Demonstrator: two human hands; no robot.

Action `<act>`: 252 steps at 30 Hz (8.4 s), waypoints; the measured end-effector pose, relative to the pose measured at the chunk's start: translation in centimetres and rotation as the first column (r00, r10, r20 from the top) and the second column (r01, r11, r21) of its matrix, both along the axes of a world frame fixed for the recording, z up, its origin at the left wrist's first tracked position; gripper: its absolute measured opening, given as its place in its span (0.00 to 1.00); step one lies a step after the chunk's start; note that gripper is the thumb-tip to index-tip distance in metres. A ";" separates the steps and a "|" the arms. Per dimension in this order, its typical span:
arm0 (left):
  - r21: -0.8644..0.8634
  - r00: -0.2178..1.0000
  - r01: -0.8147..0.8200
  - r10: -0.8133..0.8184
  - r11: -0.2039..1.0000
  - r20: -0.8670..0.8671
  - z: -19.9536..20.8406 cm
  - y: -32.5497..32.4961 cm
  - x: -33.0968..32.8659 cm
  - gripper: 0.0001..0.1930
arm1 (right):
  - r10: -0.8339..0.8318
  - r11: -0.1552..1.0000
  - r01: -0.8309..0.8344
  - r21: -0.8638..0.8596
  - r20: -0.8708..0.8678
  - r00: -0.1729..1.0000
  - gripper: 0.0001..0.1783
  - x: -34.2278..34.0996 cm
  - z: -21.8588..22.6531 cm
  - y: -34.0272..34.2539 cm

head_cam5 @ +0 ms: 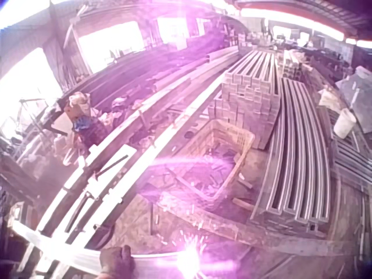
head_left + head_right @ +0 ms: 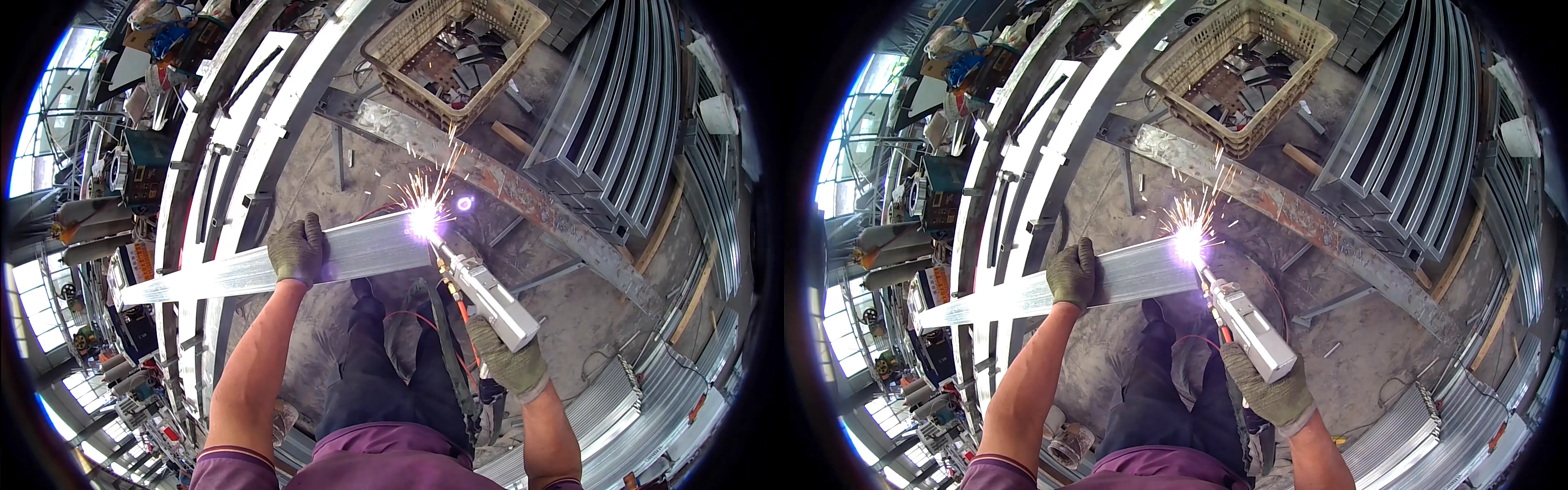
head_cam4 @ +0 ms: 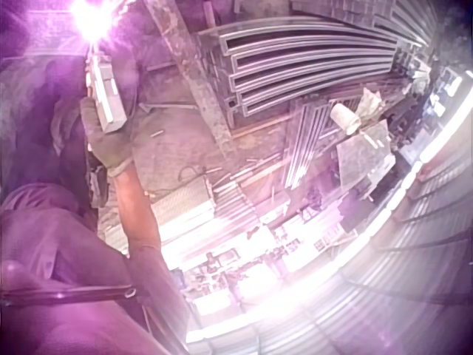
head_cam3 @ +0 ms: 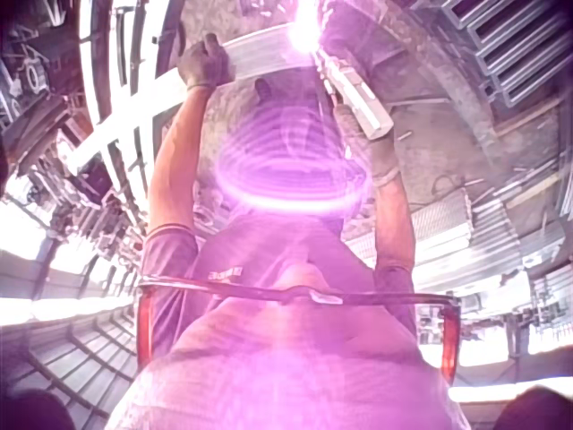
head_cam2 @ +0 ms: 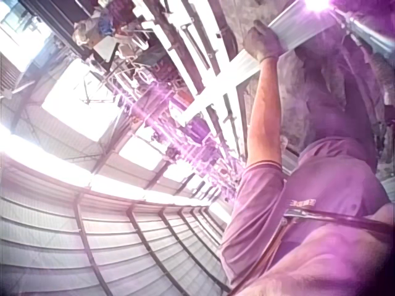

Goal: The person welds aluminum frame pieces together using a handheld welding torch. They position the pieces, apply welds at the joints, and then move the completed frame aside.

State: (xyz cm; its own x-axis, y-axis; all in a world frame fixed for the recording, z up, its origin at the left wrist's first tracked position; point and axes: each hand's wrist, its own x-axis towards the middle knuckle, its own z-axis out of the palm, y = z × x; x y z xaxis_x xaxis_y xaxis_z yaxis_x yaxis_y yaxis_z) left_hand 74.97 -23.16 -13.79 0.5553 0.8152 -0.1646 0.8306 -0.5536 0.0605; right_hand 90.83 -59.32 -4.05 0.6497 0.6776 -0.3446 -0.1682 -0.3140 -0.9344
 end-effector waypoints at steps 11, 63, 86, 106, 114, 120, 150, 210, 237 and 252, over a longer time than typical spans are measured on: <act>0.017 1.000 -0.002 0.002 1.000 0.026 0.0 -0.2 0.1 0.30 | 0.070 0.997 -0.072 -0.040 -0.033 0.997 0.17 0.0 0.4 -0.4; 0.007 0.999 -0.027 0.027 1.000 0.029 0.3 -0.2 0.2 0.32 | 0.068 0.991 -0.065 -0.119 0.021 0.997 0.14 -1.1 0.4 -1.5; 0.003 0.999 -0.028 0.028 1.000 0.028 -0.1 0.0 -0.1 0.32 | 0.048 0.983 -0.057 -0.175 -0.055 0.997 0.13 -1.6 0.4 -1.8; -0.001 0.999 -0.026 0.026 1.000 0.041 0.3 -0.1 0.2 0.32 | 0.060 0.986 -0.063 -0.152 -0.023 0.998 0.15 -1.9 0.5 -2.0; 0.010 0.999 -0.028 0.028 1.000 0.042 0.1 -0.1 0.2 0.31 | 0.136 0.988 -0.122 -0.099 0.161 0.977 0.14 -1.9 0.2 -2.4; -0.014 0.998 -0.033 0.033 0.999 0.046 0.4 -0.2 0.3 0.31 | 0.099 0.994 -0.097 -0.049 0.042 0.994 0.18 -2.1 0.3 -2.4; 0.008 0.999 -0.032 0.032 0.999 0.008 0.0 0.0 0.0 0.33 | 0.049 0.998 -0.043 -0.043 0.143 0.989 0.12 -2.9 0.1 -2.9; -0.003 0.999 -0.024 0.024 1.000 0.027 0.4 -0.3 0.2 0.32 | 0.099 0.995 -0.096 -0.039 0.074 0.992 0.14 -4.1 1.0 -3.8; 0.011 0.998 -0.051 0.051 0.999 0.043 0.4 -0.3 0.3 0.33 | 0.050 0.997 -0.051 -0.065 -0.016 0.999 0.18 -5.6 1.0 -4.6; -0.022 1.000 0.030 -0.030 0.999 -0.009 -0.3 0.4 0.0 0.32 | -0.247 0.907 0.173 -0.385 -0.152 0.957 0.20 -10.7 1.6 -3.4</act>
State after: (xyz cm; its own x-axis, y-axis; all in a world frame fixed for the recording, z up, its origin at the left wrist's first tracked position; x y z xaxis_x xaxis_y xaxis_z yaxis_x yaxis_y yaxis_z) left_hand 74.93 -22.80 -14.09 0.5777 0.7944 -0.1874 0.8143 -0.5768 0.0650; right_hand 80.18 -62.75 -2.40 0.6588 0.3362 -0.6730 -0.4327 -0.5625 -0.7045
